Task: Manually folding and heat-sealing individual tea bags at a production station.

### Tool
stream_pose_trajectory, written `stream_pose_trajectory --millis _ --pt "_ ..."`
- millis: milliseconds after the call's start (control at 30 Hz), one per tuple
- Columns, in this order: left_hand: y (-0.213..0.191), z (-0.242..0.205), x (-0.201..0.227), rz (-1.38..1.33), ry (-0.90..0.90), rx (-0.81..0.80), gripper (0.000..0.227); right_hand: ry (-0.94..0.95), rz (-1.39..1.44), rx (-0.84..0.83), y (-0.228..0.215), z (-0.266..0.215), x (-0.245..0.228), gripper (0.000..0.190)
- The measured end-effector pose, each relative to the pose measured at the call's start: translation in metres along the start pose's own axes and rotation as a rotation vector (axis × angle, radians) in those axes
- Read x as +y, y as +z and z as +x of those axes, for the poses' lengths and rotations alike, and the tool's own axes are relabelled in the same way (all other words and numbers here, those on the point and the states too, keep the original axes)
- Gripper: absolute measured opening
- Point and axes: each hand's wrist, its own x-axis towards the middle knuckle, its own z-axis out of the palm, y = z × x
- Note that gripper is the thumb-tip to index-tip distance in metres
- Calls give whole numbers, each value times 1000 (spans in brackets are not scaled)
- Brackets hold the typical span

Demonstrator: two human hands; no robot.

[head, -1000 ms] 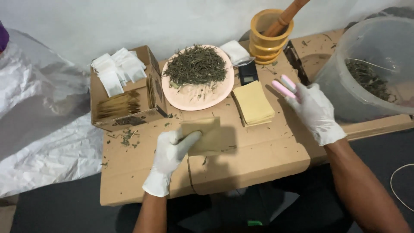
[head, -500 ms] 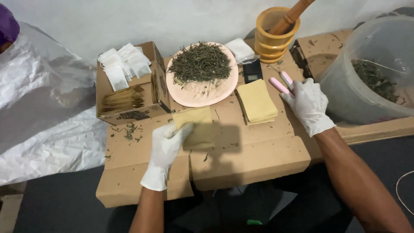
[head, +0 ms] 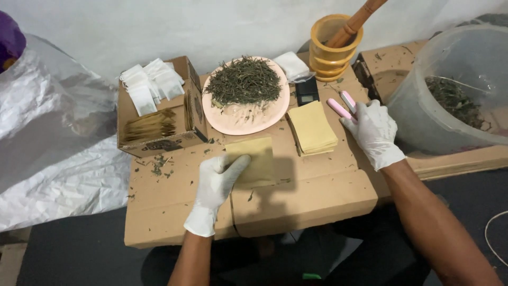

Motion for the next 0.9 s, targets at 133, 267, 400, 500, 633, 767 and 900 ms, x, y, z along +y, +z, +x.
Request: stream_pose_trajectory --millis 133,267,400,500,633,767,900 --pt "0 1 -8 22 2 -9 21 16 19 -31 1 0 3 51" --pt "-7 4 -40 21 16 -1 24 -14 39 -11 -7 -5 -2 48" --pt "-12 8 -81 -12 10 48 12 -23 90 -22 -18 -12 -9 49" --pt "2 -8 9 -15 14 68 15 -4 13 2 5 -1 4 52" --pt "-1 -8 7 -22 16 74 18 -9 90 -19 -9 -7 -6 50" --pt "-8 -2 -43 -31 11 73 16 -8 10 -3 2 -2 1 53" --pt "-8 -1 -51 -28 35 74 14 -12 9 -4 -1 -2 2 52"
